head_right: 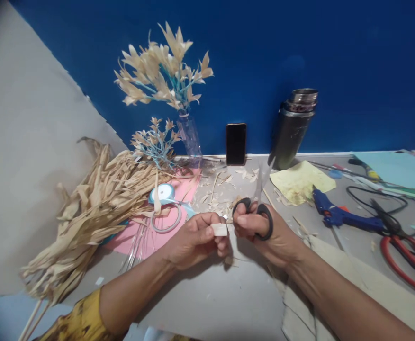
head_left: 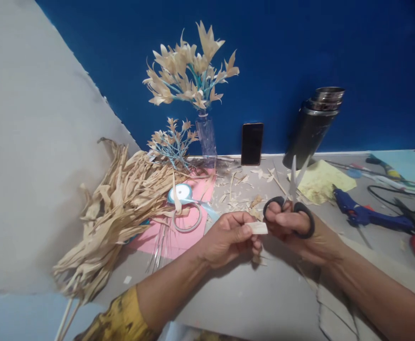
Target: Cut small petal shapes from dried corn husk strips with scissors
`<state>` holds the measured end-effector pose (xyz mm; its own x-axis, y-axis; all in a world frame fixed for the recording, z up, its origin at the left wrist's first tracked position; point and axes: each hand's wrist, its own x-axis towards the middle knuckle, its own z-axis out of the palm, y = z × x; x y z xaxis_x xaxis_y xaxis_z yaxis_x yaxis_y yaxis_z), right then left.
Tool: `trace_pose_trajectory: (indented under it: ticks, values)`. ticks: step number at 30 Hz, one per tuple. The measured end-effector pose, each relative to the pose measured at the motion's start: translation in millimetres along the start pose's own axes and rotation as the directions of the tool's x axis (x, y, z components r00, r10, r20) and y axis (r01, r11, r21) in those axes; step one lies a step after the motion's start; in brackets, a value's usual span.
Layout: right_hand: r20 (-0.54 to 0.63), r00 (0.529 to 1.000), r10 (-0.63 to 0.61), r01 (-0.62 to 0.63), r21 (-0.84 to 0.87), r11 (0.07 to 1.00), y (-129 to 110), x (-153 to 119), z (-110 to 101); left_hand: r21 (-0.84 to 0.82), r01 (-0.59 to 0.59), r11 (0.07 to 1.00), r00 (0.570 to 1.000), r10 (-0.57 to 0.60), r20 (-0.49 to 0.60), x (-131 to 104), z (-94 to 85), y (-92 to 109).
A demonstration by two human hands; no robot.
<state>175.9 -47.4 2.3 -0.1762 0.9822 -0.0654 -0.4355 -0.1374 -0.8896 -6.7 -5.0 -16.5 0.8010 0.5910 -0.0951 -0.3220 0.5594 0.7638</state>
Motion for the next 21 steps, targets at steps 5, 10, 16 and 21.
trace_pose_trajectory:
  ticks: [5,10,16,21]
  values:
    - [-0.044,0.998,-0.036,0.029,-0.144,0.989,-1,-2,6,0.035,-0.05,0.998,0.989,0.055,-0.14,3,-0.6,-4]
    - [-0.099,0.992,0.074,-0.095,-0.222,0.97,2,-7,19,0.048,0.003,0.999,0.999,-0.001,-0.049,3,-3.5,-9]
    - [0.021,0.999,0.043,-0.043,-0.035,0.998,3,-7,17,-0.096,0.007,0.995,0.996,0.001,0.087,-1,-2.4,-1]
    - [-0.128,0.991,0.026,-0.05,-0.182,0.982,0,-4,20,0.026,-0.074,0.997,0.99,0.077,-0.119,1,0.1,-4]
